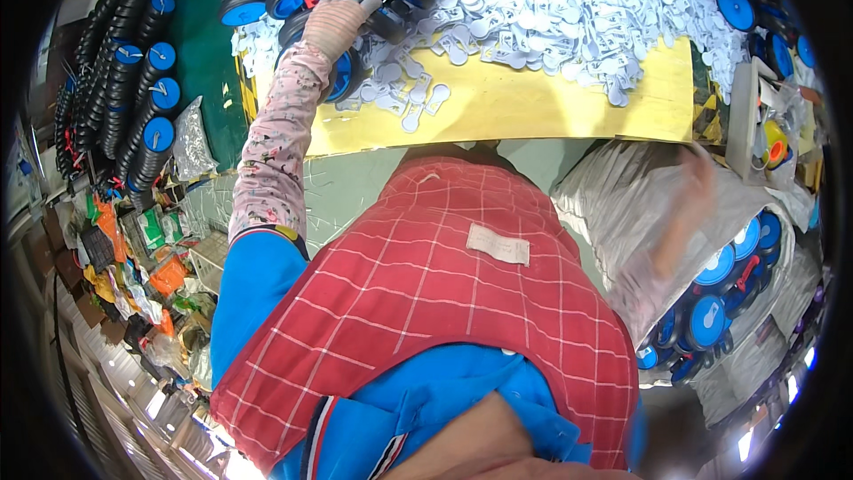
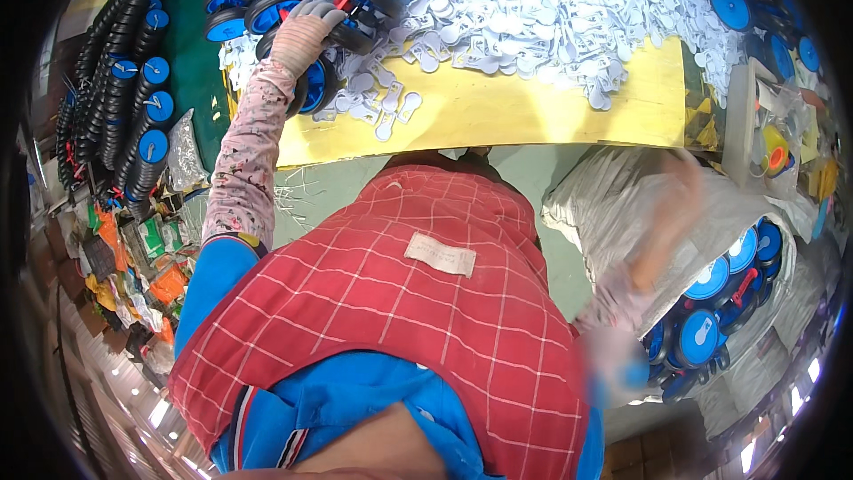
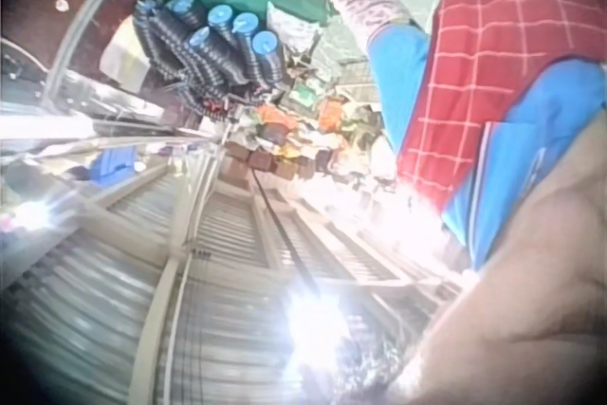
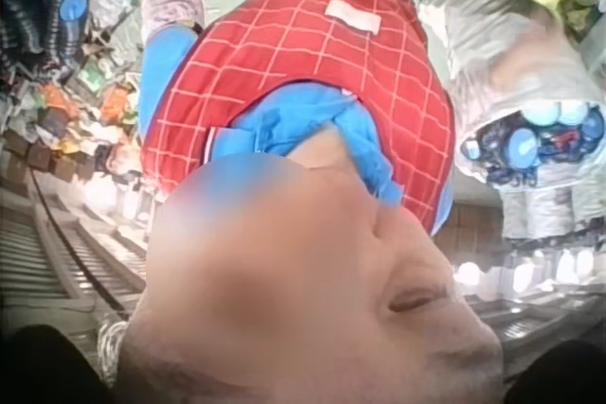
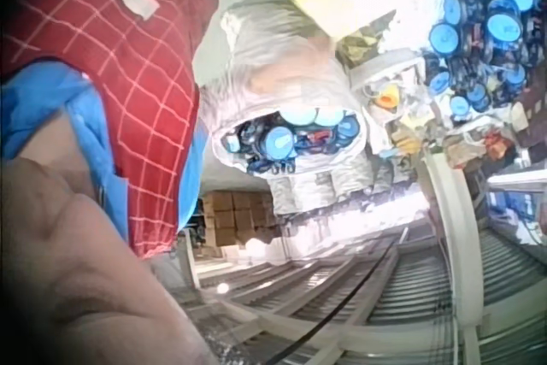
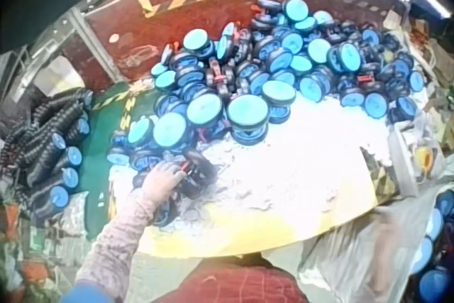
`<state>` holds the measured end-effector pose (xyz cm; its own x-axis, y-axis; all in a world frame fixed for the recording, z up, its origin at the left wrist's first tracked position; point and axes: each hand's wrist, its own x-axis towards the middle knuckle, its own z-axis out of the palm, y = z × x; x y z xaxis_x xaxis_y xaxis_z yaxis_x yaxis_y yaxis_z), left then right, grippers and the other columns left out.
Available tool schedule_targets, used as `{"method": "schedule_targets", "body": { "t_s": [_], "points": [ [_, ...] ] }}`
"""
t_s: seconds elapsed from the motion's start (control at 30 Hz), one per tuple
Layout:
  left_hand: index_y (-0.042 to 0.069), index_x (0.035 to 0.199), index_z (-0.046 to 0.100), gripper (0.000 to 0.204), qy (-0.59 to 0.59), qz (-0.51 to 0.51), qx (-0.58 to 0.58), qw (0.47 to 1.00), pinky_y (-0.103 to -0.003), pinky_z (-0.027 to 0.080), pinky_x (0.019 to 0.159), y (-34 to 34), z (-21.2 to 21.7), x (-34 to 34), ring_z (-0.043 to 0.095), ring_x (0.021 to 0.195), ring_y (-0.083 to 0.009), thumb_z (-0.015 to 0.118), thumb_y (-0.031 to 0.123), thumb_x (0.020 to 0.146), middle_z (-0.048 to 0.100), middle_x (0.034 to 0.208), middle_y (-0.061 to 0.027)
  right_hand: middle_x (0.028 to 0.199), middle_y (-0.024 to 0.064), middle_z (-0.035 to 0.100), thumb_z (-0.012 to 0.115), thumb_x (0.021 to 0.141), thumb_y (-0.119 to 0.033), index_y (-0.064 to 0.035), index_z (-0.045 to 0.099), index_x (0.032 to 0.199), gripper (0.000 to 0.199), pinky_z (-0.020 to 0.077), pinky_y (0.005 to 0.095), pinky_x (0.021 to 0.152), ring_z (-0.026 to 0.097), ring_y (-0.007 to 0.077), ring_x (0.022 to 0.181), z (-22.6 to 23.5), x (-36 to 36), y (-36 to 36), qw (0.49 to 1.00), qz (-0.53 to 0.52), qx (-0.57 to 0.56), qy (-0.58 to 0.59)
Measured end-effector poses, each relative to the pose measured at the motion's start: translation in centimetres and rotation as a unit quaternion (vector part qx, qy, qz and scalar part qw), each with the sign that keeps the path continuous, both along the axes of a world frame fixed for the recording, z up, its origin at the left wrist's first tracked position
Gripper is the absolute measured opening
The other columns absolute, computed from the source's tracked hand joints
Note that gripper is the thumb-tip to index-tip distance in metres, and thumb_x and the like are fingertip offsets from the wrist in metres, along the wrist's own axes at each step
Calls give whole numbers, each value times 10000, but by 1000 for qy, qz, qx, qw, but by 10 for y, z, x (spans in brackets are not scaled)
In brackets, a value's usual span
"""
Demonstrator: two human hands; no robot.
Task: The person repeatedly picks up blue circular components and white plastic pieces from a yellow tray, inserts the white pieces into the blue components, and places the assembled units into a large white sack. The person handles items one at a time and occasionally transfers stacks of components between the tray and the sack.
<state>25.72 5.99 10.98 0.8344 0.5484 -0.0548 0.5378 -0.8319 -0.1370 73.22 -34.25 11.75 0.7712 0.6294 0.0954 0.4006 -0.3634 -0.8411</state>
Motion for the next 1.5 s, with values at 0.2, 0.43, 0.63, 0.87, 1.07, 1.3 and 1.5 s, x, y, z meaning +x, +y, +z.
{"method": "schedule_targets", "body": {
  "t_s": [0.2, 0.43, 0.63, 0.87, 1.07, 1.3, 1.5],
  "points": [
    [92, 1235, 557, 511, -203, 83, -183, 958, -408, 498, 909, -68, 43, -19, 602, 1076, -354, 770, 122, 772, 617, 1154, -152, 1127, 67, 642, 604, 827, -48, -94, 650, 1080, 262, 494, 384, 915, 594, 284, 1082, -118, -240, 169, 818, 543, 36, -187],
    [25, 1312, 467, 472, -358, 311, -617, 628, -336, 455, 929, -193, 24, -133, 563, 1040, -178, 625, 315, 976, 608, 1127, -130, 1059, 34, 624, 674, 805, -151, -116, 645, 1042, 242, 501, 370, 879, 580, 254, 1039, -152, -276, 194, 827, 521, -14, -212],
    [-20, 1266, 540, 475, -286, 349, -627, 635, -332, 459, 920, -179, -56, -120, 577, 1053, -207, 517, 378, 1008, 623, 1140, -151, 981, 99, 643, 652, 859, -77, -79, 625, 1122, 264, 516, 409, 824, 594, 327, 952, -158, -256, 197, 899, 389, -93, -180],
    [-45, 1255, 549, 502, -506, 339, -577, 544, -309, 464, 891, -156, -86, -16, 575, 973, -184, 522, 393, 1011, 635, 1070, -135, 959, 77, 676, 678, 911, -46, 36, 556, 1259, 378, 519, 245, 722, 622, 92, 801, -50, -252, 173, 952, 194, 27, 233],
    [-22, 1251, 568, 537, -442, 278, -580, 625, -308, 463, 922, -121, -94, -3, 589, 999, -197, 516, 456, 1011, 640, 1084, -131, 1054, 111, 652, 729, 829, -17, -46, 681, 1151, 327, 512, 324, 790, 645, 259, 942, -25, -296, 164, 912, 386, -23, -137],
    [68, 1294, 534, 422, -468, 276, -749, 379, -342, 546, 883, -140, -97, -23, 614, 1056, -167, 486, 393, 1030, 608, 1199, -78, 1084, 124, 635, 749, 786, -82, -60, 685, 1124, 345, 511, 395, 830, 590, 319, 971, -21, -306, 157, 908, 375, -26, -184],
    [20, 1342, 496, 483, -444, 299, -755, 378, -345, 559, 868, -138, -83, -20, 623, 1049, -190, 555, 358, 1002, 602, 1225, -133, 1081, 66, 652, 770, 772, -116, -78, 713, 1075, 311, 476, 436, 894, 584, 322, 1015, -43, -327, 189, 902, 377, -22, -210]
  ]
}}
